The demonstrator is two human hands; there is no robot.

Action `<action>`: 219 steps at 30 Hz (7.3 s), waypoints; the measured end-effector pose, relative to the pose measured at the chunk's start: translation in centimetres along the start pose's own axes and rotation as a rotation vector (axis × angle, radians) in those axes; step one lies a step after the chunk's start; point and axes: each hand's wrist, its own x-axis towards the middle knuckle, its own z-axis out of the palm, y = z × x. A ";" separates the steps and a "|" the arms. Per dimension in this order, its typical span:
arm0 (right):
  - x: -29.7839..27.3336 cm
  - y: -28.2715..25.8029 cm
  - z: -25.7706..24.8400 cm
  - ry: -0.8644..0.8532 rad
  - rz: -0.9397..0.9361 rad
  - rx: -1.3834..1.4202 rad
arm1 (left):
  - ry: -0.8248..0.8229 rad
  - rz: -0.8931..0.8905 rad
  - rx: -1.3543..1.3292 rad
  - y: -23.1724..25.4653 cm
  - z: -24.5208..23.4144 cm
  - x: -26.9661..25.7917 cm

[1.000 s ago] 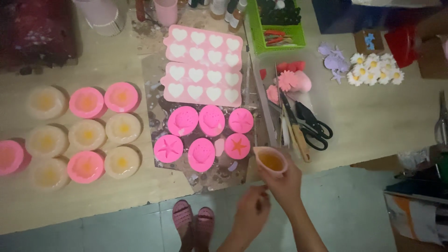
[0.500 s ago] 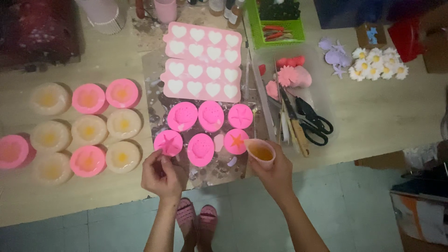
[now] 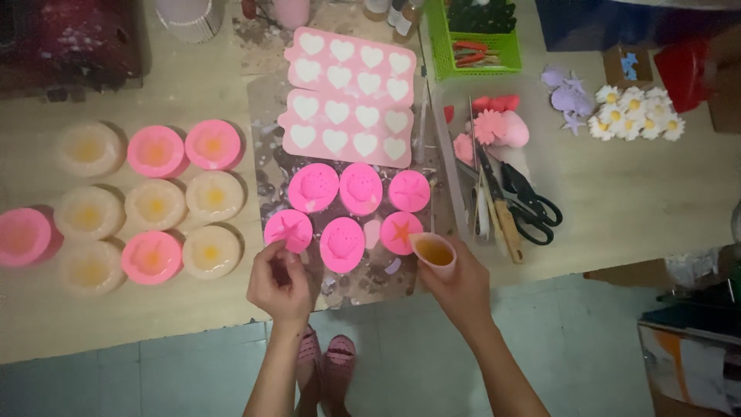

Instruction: Pouring melted wax into various molds and preparing candle components.

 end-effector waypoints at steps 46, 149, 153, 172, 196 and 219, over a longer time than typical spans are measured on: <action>4.0 -1.7 0.9 0.162 0.115 -0.125 | -0.057 0.002 -0.020 0.3 -0.4 0.2; 4.8 -10.3 8.3 -0.413 -0.350 -0.108 | 0.080 -0.296 -0.178 -0.3 -2.2 -1.2; 4.9 -10.4 8.2 -0.451 -0.335 -0.156 | 0.086 -0.289 -0.141 -0.3 -2.2 -1.2; 4.5 -8.9 8.6 -0.378 -0.175 0.062 | 0.066 -0.257 -0.148 -0.1 -2.3 -1.0; 1.5 -7.1 2.2 -0.319 -0.258 -0.202 | 0.068 -0.332 -0.097 -0.6 -1.8 -1.6; 1.9 -5.7 1.9 -0.273 -0.281 -0.249 | 0.062 -0.257 -0.093 -0.6 -2.0 -1.6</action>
